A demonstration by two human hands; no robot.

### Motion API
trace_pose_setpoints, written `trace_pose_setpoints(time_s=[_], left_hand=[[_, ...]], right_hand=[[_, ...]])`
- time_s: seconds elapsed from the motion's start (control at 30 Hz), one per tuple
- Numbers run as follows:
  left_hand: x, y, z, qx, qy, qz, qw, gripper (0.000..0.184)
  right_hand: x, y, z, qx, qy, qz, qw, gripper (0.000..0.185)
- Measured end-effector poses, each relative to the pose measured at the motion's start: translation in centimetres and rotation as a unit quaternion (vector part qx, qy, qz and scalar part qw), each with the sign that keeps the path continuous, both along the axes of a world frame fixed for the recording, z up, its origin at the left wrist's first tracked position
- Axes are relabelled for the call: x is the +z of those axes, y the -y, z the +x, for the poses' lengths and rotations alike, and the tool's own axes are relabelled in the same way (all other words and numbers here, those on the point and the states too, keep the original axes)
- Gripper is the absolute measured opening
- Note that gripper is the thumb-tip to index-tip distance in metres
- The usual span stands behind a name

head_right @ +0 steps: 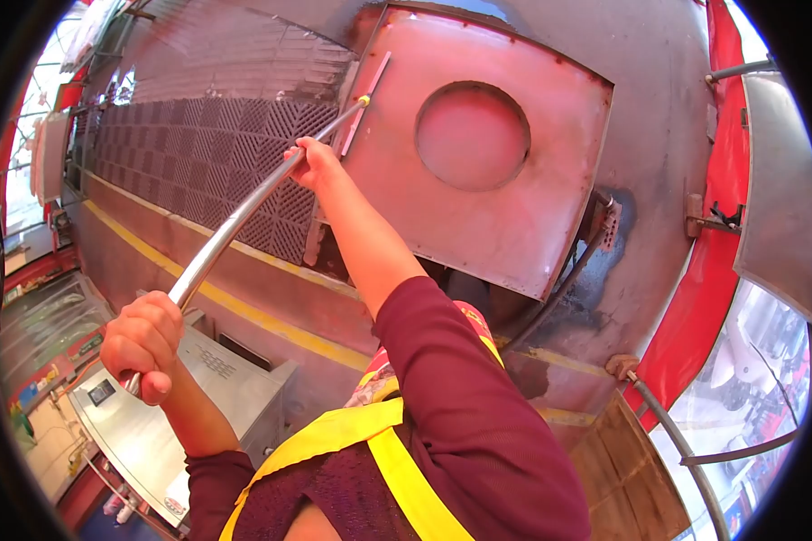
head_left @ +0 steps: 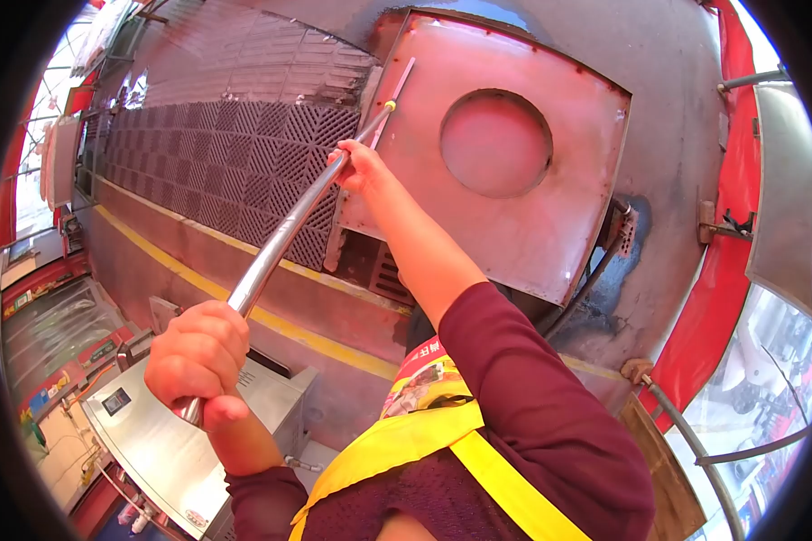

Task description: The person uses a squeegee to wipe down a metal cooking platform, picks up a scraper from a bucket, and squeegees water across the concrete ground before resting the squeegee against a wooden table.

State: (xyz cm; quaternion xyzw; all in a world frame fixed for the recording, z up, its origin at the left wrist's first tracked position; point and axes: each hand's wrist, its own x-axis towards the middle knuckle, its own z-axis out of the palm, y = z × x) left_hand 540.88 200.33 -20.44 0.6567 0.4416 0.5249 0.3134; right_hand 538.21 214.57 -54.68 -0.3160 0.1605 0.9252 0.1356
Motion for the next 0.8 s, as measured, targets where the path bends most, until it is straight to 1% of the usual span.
trace_pose_setpoints(time_s=[0.03,0.07,0.17,0.2,0.3,0.33,0.43,0.47,0.57,0.6,0.7,0.77,0.8], left_hand=[[0.1,0.4,-0.1,-0.014,-0.008,-0.011,1.000,0.033],[0.2,0.4,-0.1,-0.025,-0.007,-0.020,0.999,0.032],[0.7,1.8,-1.2,-0.001,0.035,0.006,0.999,0.034],[0.7,2.6,-2.0,-0.009,0.048,0.003,0.999,0.032],[-0.4,4.9,-1.6,0.070,0.087,0.017,0.994,0.029],[-0.8,5.7,-1.5,0.071,0.088,0.022,0.993,0.027],[-0.6,7.9,-1.2,0.148,0.114,0.044,0.981,0.026],[-0.3,9.0,-1.6,0.152,0.115,0.050,0.980,0.025],[0.7,10.8,-1.4,0.136,0.067,0.057,0.987,0.029],[1.0,11.0,-1.2,0.128,0.058,0.056,0.988,0.025],[0.0,11.0,-0.6,0.180,0.020,0.037,0.983,0.026],[-2.1,10.0,0.4,0.235,0.023,0.024,0.971,0.027],[-2.8,10.0,0.6,0.218,0.030,0.011,0.975,0.028]], right_hand=[[0.5,0.5,0.2,0.003,0.007,0.019,1.000,0.012],[0.9,0.4,0.6,0.020,0.038,0.012,0.999,0.011],[0.8,0.8,1.8,-0.002,0.054,0.058,0.997,0.012],[0.6,0.7,2.6,0.000,0.050,0.078,0.996,0.013],[0.9,0.5,5.1,0.012,0.075,0.094,0.993,0.013],[0.7,0.6,5.3,0.026,0.078,0.109,0.991,0.013],[1.5,1.8,5.4,0.031,0.074,0.118,0.990,0.014],[2.0,2.1,5.0,0.035,0.056,0.126,0.990,0.014],[4.3,3.1,3.1,0.051,0.022,0.137,0.989,0.015],[4.4,3.4,2.1,0.051,0.015,0.136,0.989,0.014],[2.5,4.5,-1.4,0.046,0.004,0.111,0.993,0.013],[-1.2,5.7,-2.6,0.040,0.006,0.067,0.997,0.012],[-1.4,5.8,-1.9,0.032,0.061,0.057,0.996,0.012]])
